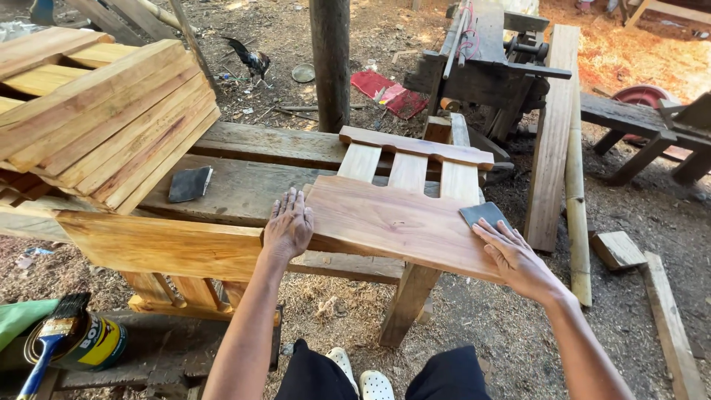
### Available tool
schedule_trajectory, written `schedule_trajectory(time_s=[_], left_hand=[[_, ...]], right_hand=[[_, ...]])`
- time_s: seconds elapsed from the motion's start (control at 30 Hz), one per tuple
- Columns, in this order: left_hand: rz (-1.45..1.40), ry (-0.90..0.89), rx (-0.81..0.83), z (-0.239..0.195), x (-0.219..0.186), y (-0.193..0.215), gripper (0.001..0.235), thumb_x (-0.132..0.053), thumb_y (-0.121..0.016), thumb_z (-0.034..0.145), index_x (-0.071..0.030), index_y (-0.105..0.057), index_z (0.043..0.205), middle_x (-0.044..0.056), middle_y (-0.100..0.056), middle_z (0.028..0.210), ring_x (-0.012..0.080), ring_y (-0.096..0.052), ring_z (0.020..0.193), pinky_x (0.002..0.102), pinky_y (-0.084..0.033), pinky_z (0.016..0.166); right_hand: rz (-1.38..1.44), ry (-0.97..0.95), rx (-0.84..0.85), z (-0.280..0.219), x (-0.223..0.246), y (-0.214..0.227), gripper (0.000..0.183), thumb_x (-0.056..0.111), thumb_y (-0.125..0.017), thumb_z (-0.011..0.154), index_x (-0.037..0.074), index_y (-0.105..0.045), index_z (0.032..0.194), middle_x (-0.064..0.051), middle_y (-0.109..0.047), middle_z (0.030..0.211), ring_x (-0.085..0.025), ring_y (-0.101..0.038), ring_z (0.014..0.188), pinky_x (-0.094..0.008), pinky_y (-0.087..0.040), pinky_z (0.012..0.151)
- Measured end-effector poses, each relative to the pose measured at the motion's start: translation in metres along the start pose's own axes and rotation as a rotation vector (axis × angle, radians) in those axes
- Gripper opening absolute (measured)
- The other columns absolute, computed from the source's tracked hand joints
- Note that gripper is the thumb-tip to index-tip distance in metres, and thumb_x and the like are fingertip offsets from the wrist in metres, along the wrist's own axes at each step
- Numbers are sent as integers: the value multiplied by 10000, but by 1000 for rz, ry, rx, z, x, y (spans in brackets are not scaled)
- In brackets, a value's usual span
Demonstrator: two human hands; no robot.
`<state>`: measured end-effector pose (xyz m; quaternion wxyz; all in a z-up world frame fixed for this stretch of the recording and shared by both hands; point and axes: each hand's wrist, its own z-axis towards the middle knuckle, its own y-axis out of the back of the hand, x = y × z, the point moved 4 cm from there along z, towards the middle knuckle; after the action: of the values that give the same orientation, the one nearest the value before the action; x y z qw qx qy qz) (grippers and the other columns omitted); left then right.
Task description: The person sands a wooden chair backrest using a sanding block, smoothing the flat surfaces and edges. They then wipe the piece with a green cloth to remove dust.
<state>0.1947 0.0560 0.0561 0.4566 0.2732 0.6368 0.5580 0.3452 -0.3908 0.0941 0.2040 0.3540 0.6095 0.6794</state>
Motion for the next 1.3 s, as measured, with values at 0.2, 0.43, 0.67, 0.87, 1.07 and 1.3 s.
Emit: schedule_trajectory(time_s=[0.2,0.43,0.67,0.87,1.07,1.3], left_hand=[[-1,-4,-4,-2,-1,2,639,-353,-141,1062,-14,-154,1604,168,-107,1704,297,-97,1579,391,-49,1285],[140,-70,-57,2,6,-6,645,-324,-200,1020,-59,-171,1608,143,-123,1704,284,-111,1574,415,-75,1273],[60,-41,36,-3,-1,3,620,-353,-119,1067,-47,-135,1605,143,-94,1699,284,-87,1570,401,-47,1269],[-29,-27,6,-3,-1,5,652,-385,-161,1051,-46,-162,1609,128,-138,1702,257,-126,1573,384,-70,1279],[-31,-16,-57,-5,0,3,640,-377,-204,1053,-47,-207,1602,127,-178,1691,268,-155,1561,386,-79,1274],[0,0,-33,-6,-6,13,657,-394,-205,1045,-68,-193,1615,101,-180,1695,241,-163,1568,367,-86,1287]], right_hand=[[119,72,54,107,91,-34,542,345,-359,1028,319,-326,1569,29,-150,1707,-255,-77,1580,-551,-7,1262],[44,382,38,248,285,-102,543,310,-330,1085,225,-262,1617,4,-219,1699,-301,-148,1568,-505,-3,1293],[11,270,98,174,228,-20,542,282,-468,1030,158,-363,1547,-29,-324,1651,-213,-234,1570,-429,-111,1318],[80,59,-41,66,69,10,486,325,-293,1084,204,-387,1546,-29,-296,1653,-218,-216,1538,-471,-93,1280],[78,-205,-30,67,61,19,499,352,-295,1068,233,-382,1546,-5,-266,1670,-235,-163,1562,-466,-75,1294],[-20,99,-223,179,151,-59,417,146,-394,970,101,-552,1353,-140,-417,1564,-350,-435,1402,-525,-269,1199]])
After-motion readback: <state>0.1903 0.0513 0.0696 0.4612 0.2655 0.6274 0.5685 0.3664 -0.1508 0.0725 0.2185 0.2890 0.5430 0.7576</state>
